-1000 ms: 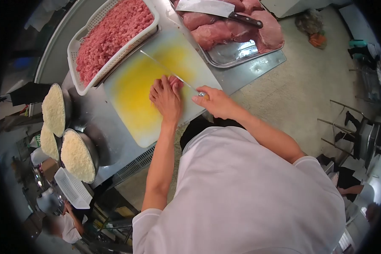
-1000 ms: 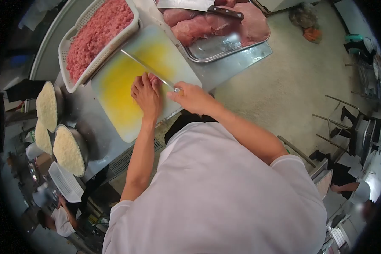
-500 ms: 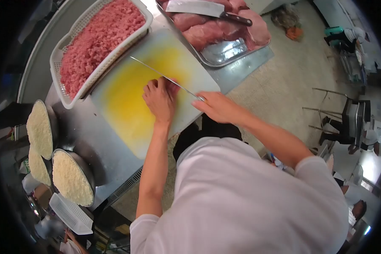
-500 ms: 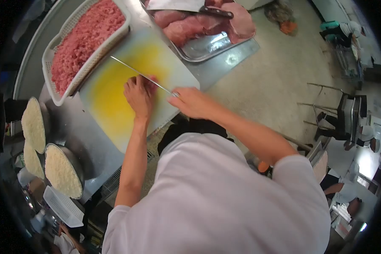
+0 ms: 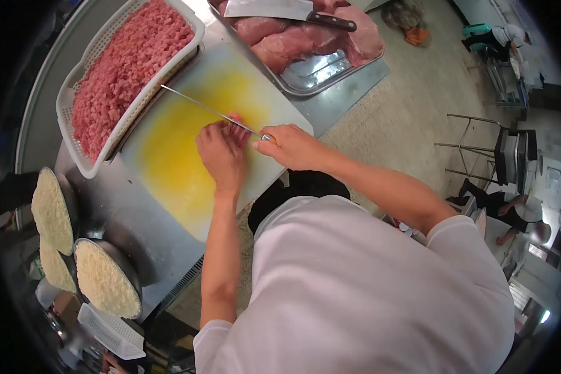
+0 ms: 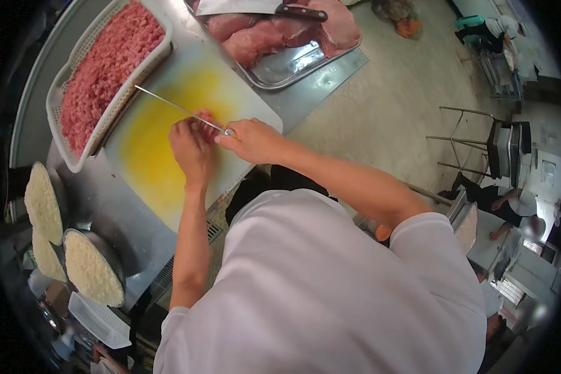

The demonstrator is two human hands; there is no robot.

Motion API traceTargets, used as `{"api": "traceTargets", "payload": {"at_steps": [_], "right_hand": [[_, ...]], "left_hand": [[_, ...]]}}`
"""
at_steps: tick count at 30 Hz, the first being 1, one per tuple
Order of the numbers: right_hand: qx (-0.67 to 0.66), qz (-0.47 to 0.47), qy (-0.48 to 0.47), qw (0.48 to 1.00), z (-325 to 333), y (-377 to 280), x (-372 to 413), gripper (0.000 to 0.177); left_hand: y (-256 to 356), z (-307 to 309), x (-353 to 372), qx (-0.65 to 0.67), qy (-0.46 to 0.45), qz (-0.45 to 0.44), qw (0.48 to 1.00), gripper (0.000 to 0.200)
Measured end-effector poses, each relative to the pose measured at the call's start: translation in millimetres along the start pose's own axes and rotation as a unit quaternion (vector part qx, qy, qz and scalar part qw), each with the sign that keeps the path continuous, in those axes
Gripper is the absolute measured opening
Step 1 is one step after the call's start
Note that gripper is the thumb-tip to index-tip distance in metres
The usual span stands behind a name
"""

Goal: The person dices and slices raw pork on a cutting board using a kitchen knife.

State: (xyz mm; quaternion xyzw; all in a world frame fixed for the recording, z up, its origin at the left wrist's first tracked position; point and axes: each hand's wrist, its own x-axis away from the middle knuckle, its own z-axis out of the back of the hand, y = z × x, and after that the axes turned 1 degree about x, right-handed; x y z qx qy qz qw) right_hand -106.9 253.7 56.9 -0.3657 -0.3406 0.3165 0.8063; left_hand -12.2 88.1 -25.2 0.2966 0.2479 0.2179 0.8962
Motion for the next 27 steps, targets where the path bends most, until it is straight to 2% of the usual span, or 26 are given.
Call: {"api": "traceTargets", "payload": {"at_steps": [1, 3, 4, 6, 9, 13, 15, 16, 18, 19, 21, 22, 24, 25, 27], "right_hand": [[0.002, 0.001, 0.006, 1.0, 12.0, -11.8, 4.1, 0.047], [0.036, -0.058, -0.062, 0.996, 30.2, -30.4, 20.2, 0.048], [0.033, -0.061, -0.068, 0.995, 24.6, -26.5, 25.5, 0.048], [0.006, -0.017, -0.053, 0.998, 15.4, -12.8, 23.1, 0.047], [0.036, -0.004, -0.007, 0.999, -11.1, -9.1, -3.7, 0.046], [0.036, -0.003, -0.014, 0.999, 17.3, -32.1, 3.9, 0.043], [0.048, -0.089, -0.144, 0.984, 39.6, -55.7, 18.7, 0.046], [0.046, -0.094, -0.149, 0.983, 31.4, -48.9, 18.8, 0.046], [0.023, -0.038, -0.093, 0.995, 11.0, -24.4, 13.2, 0.042], [0.025, -0.041, -0.094, 0.994, 0.9, -16.5, 8.1, 0.042], [0.038, 0.017, -0.002, 0.999, -17.9, -8.7, -3.3, 0.041], [0.037, 0.015, -0.002, 0.999, -8.4, -24.5, 2.3, 0.041], [0.046, -0.071, -0.114, 0.99, 25.6, -50.6, 10.4, 0.043], [0.047, -0.072, -0.119, 0.989, 26.9, -46.9, 14.6, 0.043], [0.03, -0.073, -0.127, 0.989, 19.2, -36.3, 20.2, 0.043]], "left_hand": [[3.9, 3.2, -5.4, 0.003, 0.001, -0.005, 1.0, 0.022], [6.8, 11.4, -7.2, 0.005, 0.028, 0.011, 1.0, 0.02], [5.3, 10.9, -2.0, 0.004, 0.024, 0.016, 1.0, 0.02], [3.7, 5.0, -4.6, -0.085, -0.014, -0.011, 0.996, 0.018], [8.8, 5.4, -4.4, -0.074, 0.0, -0.012, 0.997, 0.019], [8.5, 14.0, -7.2, -0.022, -0.001, -0.012, 1.0, 0.022], [11.0, 20.4, -7.3, 0.026, 0.0, 0.019, 0.999, 0.021], [7.7, 18.2, -3.0, 0.026, -0.004, 0.024, 0.999, 0.021], [2.0, 10.7, -1.9, -0.036, -0.009, 0.001, 0.999, 0.019], [1.8, 9.7, -2.4, -0.033, -0.01, 0.003, 0.999, 0.019], [-0.1, 13.1, -2.2, -0.017, 0.017, -0.029, 0.999, 0.02], [0.7, 18.1, 0.9, -0.017, 0.014, -0.028, 0.999, 0.02], [2.7, 20.2, -3.6, 0.036, 0.035, 0.018, 0.999, 0.022], [0.5, 18.7, -2.6, 0.036, 0.034, 0.024, 0.998, 0.022], [-7.5, 17.3, -0.2, -0.045, -0.032, 0.024, 0.998, 0.02]]}}
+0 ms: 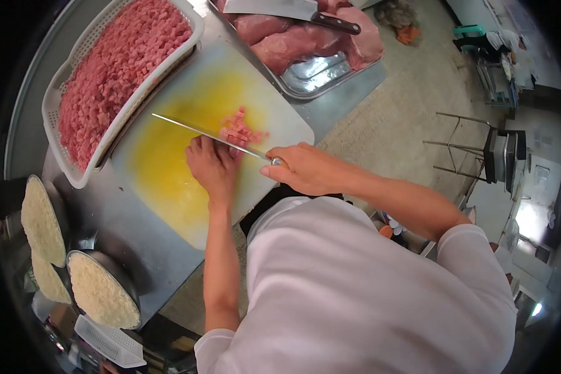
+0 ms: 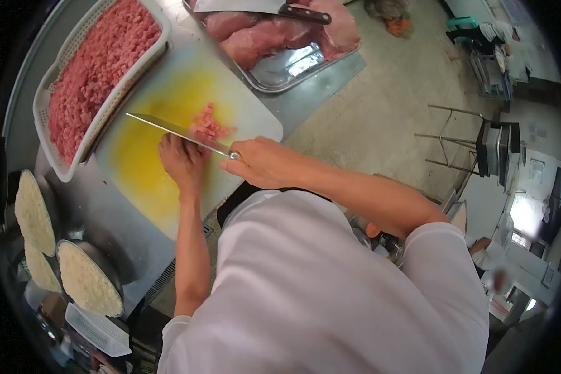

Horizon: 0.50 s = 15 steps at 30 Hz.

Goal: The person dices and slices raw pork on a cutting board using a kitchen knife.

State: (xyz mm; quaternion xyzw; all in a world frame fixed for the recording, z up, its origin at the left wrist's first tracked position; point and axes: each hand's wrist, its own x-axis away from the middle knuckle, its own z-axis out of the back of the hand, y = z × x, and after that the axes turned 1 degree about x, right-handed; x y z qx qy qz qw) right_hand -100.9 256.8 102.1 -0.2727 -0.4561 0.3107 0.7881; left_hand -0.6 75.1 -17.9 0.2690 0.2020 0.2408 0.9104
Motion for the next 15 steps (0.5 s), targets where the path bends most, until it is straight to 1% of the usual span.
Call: {"api": "traceTargets", "payload": {"at_steps": [1, 2, 3, 5, 7, 9, 10, 12, 13, 14, 15], "right_hand": [[0.002, 0.001, -0.001, 1.0, -11.5, 9.1, -13.2, 0.043], [0.016, 0.044, 0.042, 0.998, -29.6, 22.2, -29.7, 0.043], [0.034, 0.09, 0.082, 0.992, -31.1, 18.6, -38.8, 0.042], [0.021, 0.082, 0.082, 0.993, -28.9, 19.3, -38.2, 0.042], [0.01, 0.076, 0.092, 0.993, -13.5, 0.7, -27.2, 0.043], [0.02, 0.013, 0.021, 1.0, 3.6, -12.4, -5.5, 0.044], [0.019, 0.01, 0.014, 1.0, 3.0, -10.9, -0.3, 0.044], [-0.008, -0.056, -0.036, 0.998, 2.3, -9.7, 1.4, 0.043], [-0.008, -0.056, -0.036, 0.998, -8.4, -0.7, -7.9, 0.043], [0.007, 0.008, 0.021, 1.0, -27.7, 16.3, -23.8, 0.043], [0.024, 0.078, 0.077, 0.994, -31.7, 12.3, -36.0, 0.042]], "left_hand": [[-2.3, -1.6, -0.5, 0.0, 0.002, 0.001, 1.0, 0.02], [-1.3, -3.8, 2.0, 0.009, 0.024, -0.014, 1.0, 0.019], [0.6, -5.7, 2.1, 0.017, 0.05, -0.027, 0.998, 0.019], [-1.7, -1.2, 5.6, 0.039, 0.045, -0.015, 0.998, 0.019], [1.7, 5.1, 2.2, 0.065, 0.044, -0.012, 0.997, 0.019], [5.9, 10.0, 3.3, 0.07, 0.069, 0.024, 0.995, 0.018], [6.6, 7.7, 7.4, 0.069, 0.066, 0.03, 0.995, 0.018], [6.7, 0.4, 7.6, -0.033, 0.003, 0.026, 0.999, 0.016], [5.2, -2.5, 8.0, -0.033, 0.003, 0.026, 0.999, 0.016], [4.5, -5.8, 10.3, -0.029, 0.021, 0.021, 0.999, 0.016], [4.7, -6.9, 9.0, -0.028, 0.044, 0.016, 0.999, 0.015]]}}
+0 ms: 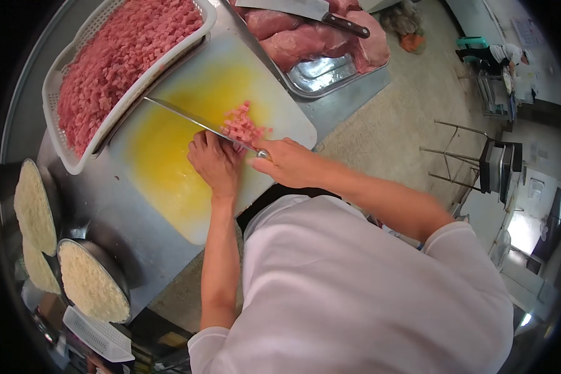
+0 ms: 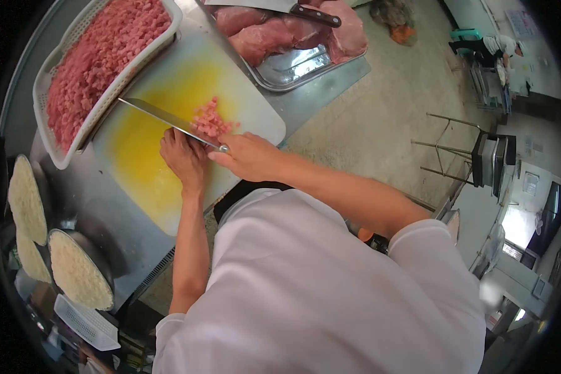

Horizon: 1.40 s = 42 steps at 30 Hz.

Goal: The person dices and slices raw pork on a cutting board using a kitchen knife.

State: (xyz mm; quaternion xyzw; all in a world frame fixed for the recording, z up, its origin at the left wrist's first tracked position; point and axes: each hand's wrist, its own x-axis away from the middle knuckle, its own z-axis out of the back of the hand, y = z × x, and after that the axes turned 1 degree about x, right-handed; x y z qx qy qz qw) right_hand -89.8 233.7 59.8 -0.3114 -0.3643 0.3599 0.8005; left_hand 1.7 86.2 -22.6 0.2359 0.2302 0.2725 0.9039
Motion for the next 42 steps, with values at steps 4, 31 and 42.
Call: {"api": "traceTargets", "payload": {"at_steps": [4, 31, 42], "right_hand": [[0.021, -0.02, -0.002, 1.0, 0.3, 1.6, -6.3, 0.042], [0.005, 0.027, 0.011, 1.0, -13.4, 9.7, -7.7, 0.042], [0.023, 0.014, -0.051, 0.998, 32.8, -9.7, 4.8, 0.04]], "left_hand": [[2.2, 8.6, 4.0, 0.029, 0.005, -0.025, 0.999, 0.018], [-9.2, 3.8, 2.4, -0.025, -0.001, 0.008, 1.0, 0.026], [-5.1, 21.2, 15.7, 0.069, 0.023, 0.01, 0.997, 0.027]]}}
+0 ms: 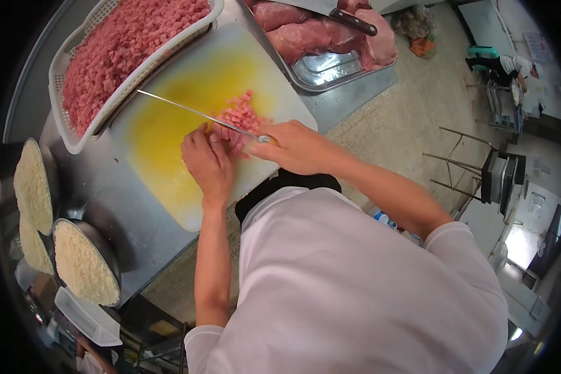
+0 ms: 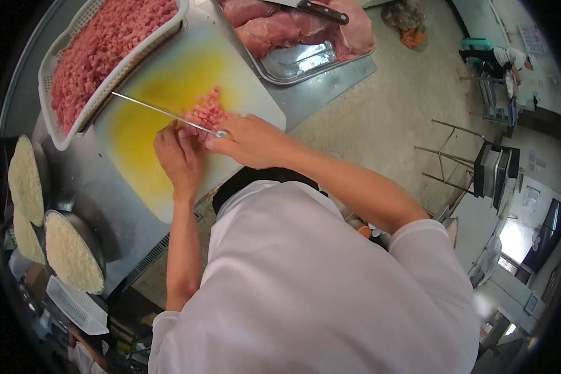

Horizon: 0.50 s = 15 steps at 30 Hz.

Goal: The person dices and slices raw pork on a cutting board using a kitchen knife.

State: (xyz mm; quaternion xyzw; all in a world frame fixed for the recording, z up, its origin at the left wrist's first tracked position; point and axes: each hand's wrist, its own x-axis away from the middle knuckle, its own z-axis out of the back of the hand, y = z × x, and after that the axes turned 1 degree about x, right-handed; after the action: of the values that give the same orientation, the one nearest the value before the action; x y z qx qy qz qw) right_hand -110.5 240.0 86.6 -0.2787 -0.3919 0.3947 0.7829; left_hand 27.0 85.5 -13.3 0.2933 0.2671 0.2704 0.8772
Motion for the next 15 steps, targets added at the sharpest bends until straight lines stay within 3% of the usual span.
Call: {"api": "traceTargets", "payload": {"at_steps": [4, 6, 7, 13, 15], "right_hand": [[-0.053, -0.086, -0.082, 0.991, 11.8, -9.7, 38.0, 0.045], [-0.042, 0.036, 0.025, 0.998, -15.6, 16.8, 35.3, 0.046], [-0.069, -0.003, -0.019, 0.997, -20.9, 14.5, 17.7, 0.046], [-0.034, 0.001, 0.006, 0.999, -33.9, 6.9, -21.8, 0.046], [-0.053, 0.038, 0.031, 0.997, -36.2, 17.6, -28.3, 0.045]], "left_hand": [[-4.7, -2.0, -0.6, 0.008, -0.019, 0.047, 0.999, 0.028], [-8.9, -10.0, 1.0, -0.09, -0.02, 0.017, 0.996, 0.031], [-7.4, -11.4, -3.9, -0.088, -0.019, 0.015, 0.996, 0.031], [-1.3, 1.6, 0.3, -0.018, -0.029, 0.024, 0.999, 0.04], [12.1, 11.1, 15.7, -0.082, -0.048, -0.017, 0.995, 0.058]]}}
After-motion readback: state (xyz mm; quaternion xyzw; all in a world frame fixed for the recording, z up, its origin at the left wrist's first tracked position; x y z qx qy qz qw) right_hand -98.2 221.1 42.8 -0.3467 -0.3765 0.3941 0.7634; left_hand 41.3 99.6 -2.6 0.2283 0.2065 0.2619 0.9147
